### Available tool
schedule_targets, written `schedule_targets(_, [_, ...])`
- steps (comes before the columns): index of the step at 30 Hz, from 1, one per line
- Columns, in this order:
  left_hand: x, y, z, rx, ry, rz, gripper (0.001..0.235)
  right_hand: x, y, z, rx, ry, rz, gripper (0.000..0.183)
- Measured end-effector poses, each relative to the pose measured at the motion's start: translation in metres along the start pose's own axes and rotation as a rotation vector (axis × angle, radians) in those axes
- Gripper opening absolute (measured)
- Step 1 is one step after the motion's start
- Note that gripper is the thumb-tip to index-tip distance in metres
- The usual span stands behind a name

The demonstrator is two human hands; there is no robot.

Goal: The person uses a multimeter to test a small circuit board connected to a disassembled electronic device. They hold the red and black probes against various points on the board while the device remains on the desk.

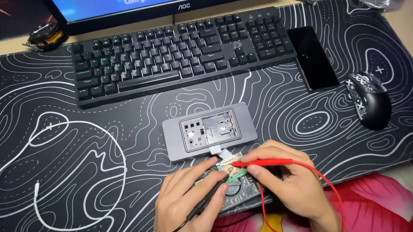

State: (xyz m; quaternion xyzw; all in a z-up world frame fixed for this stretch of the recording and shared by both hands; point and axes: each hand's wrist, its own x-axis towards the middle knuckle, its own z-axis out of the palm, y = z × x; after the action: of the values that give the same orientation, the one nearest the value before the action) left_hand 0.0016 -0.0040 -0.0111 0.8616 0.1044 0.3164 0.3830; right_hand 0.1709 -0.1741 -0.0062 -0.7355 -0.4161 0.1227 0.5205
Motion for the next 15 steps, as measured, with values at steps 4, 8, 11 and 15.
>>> schedule_targets(4, [-0.0009, -0.0008, 0.0003, -0.006, 0.004, -0.013, 0.017, 0.0007, 0.0021, 0.0018, 0.013, 0.014, 0.013, 0.016])
schedule_targets(8, [0.0000, -0.0002, -0.0013, 0.001, 0.009, 0.007, 0.015, 0.0007, 0.0018, 0.0019, 0.036, 0.013, 0.034, 0.017])
schedule_targets(11, [0.0004, 0.0000, -0.0010, -0.013, 0.007, -0.004, 0.017, 0.0013, 0.0045, 0.0023, 0.044, 0.018, 0.029, 0.016])
schedule_targets(15, [-0.0019, -0.0025, 0.0007, -0.018, 0.019, 0.002, 0.018, 0.0022, 0.0046, 0.0032, 0.078, 0.028, 0.030, 0.015])
